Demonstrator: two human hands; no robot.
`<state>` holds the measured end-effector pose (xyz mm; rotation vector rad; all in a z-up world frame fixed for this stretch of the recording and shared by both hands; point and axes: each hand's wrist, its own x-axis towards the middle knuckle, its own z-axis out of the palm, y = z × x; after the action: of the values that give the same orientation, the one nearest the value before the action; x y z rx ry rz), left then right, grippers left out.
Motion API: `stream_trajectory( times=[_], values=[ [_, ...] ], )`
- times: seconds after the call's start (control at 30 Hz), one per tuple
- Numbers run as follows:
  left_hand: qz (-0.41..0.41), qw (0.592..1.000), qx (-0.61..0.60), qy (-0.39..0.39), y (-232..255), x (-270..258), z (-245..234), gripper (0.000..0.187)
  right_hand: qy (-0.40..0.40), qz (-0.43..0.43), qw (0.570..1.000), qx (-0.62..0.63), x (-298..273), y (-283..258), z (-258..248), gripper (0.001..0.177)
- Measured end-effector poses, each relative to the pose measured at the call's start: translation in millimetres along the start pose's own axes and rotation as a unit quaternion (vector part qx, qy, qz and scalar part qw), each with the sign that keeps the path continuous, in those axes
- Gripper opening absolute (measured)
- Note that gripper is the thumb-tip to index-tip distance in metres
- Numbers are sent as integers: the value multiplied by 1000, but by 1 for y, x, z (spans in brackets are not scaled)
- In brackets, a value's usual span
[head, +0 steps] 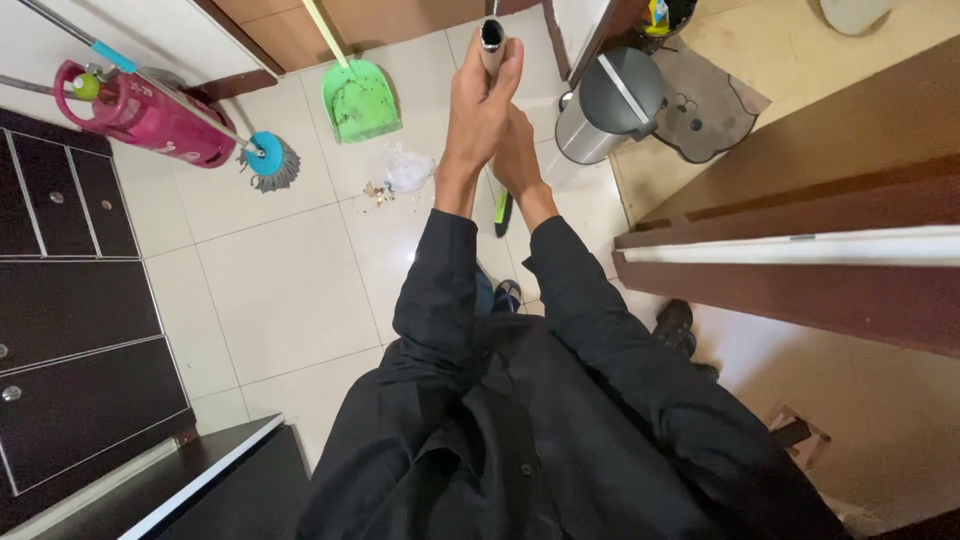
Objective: Repairing the end of a cleaning tool handle by wrapping it with paper and tape.
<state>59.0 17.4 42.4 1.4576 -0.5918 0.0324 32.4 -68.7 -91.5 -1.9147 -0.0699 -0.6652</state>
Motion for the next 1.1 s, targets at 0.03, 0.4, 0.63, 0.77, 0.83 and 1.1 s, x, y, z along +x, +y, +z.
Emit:
stream_trajectory(
  times=[0.03,0.4,0.63,0.77,0.83,1.1],
  values=[
    [0,1000,1,2,1,5,-2,26,-1,-1,1000,1,4,10,5,26],
    [-16,999,31,-7,-22,55,-27,22,-26,26,999,13,57,7,38,38],
    [18,999,47,6,-26,80,-32,23,-58,53,997,4,76,36,47,37],
    [14,999,30,15,-21,86,-35,23,-84,114,990,-16,89,23,41,41],
    [12,1000,20,16,-16,92,-35,23,-91,133,987,-23,100,17,37,42],
    [49,995,-25,84,-25,97,-24,26,-133,31,988,-73,126,-5,10,29]
  ],
)
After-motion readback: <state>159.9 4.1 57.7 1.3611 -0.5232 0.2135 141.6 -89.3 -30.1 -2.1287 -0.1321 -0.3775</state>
